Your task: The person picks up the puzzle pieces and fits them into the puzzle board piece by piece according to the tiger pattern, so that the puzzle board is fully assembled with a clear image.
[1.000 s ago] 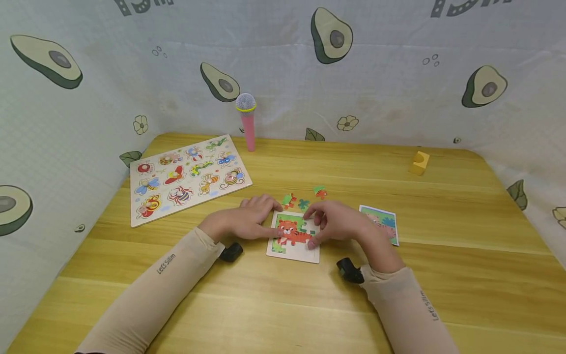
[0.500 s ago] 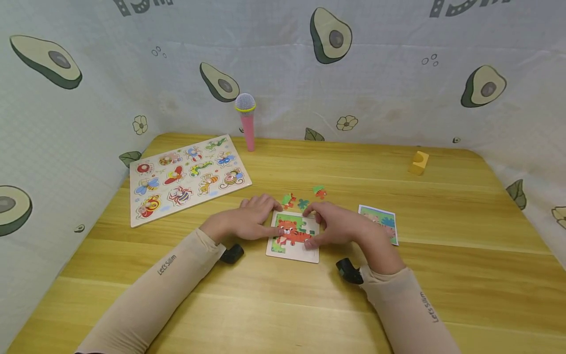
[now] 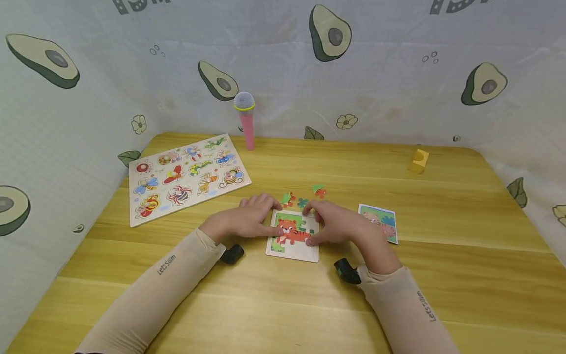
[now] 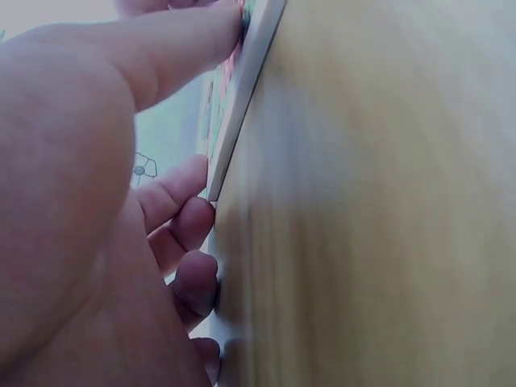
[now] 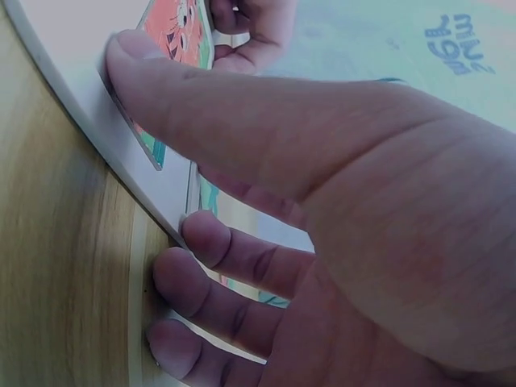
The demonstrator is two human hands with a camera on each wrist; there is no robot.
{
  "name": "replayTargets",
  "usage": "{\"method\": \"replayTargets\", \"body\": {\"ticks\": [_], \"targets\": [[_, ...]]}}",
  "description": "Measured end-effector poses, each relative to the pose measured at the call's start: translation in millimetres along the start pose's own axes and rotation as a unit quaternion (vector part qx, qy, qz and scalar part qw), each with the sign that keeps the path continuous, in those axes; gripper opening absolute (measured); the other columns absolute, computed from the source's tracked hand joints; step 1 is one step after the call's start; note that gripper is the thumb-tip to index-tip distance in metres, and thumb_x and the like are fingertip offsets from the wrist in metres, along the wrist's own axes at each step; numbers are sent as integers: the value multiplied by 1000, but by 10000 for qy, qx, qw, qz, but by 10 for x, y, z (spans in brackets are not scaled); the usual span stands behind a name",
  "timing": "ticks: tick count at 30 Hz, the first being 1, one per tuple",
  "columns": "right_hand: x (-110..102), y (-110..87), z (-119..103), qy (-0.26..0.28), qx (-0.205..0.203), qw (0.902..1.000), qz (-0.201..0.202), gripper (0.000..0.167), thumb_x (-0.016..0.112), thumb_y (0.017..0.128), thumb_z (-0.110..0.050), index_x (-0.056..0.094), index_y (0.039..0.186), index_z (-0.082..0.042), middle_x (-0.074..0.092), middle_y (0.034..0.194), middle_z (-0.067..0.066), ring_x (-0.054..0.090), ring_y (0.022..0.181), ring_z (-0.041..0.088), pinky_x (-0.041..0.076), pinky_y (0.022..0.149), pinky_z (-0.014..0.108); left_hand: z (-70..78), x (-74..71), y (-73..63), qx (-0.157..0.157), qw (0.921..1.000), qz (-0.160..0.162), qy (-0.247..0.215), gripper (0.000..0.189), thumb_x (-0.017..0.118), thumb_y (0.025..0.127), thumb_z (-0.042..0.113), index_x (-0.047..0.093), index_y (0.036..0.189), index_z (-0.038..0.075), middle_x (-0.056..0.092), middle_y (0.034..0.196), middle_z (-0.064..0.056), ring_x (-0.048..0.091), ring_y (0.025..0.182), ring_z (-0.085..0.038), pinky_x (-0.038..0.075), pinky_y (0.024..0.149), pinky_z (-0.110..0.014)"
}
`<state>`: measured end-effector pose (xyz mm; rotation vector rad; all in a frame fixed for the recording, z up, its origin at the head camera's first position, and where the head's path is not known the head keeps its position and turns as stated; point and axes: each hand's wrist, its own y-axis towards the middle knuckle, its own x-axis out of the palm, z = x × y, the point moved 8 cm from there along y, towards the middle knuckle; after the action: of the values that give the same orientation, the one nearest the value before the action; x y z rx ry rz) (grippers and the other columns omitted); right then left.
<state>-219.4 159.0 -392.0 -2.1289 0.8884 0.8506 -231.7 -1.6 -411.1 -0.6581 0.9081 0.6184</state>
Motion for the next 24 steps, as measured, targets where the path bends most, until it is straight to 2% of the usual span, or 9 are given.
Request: {"method": "replayTargets", "body": {"ticks": [7, 15, 24], "targets": [[-4, 2, 1, -42, 58, 10000, 49, 62, 87, 80, -31, 54, 126, -7, 47, 94, 7, 47, 83, 22, 42, 71, 36, 12, -14, 0, -99, 9999, 85, -57, 63, 64, 93, 58, 45, 137, 16, 41, 136, -1, 36, 119, -23, 26, 95, -41], [-9, -1, 9, -2, 54, 10000, 67, 62, 88, 79, -31, 55, 126, -6, 47, 94, 8, 47, 83, 22, 42, 72, 37, 36, -5, -35, 143, 9997, -79, 163, 68, 59, 94, 61, 39, 142, 16, 37, 139, -2, 34, 121, -23, 26, 99, -41], [-17, 0, 8, 9, 20, 10000, 52, 62, 88, 79, -31, 55, 126, -6, 47, 93, 8, 47, 82, 22, 42, 71, 37, 25, -16, -31, 151, 9999, -42, -58, 71, 66, 90, 61, 41, 140, 16, 38, 140, -2, 34, 123, -22, 26, 101, -42]]}}
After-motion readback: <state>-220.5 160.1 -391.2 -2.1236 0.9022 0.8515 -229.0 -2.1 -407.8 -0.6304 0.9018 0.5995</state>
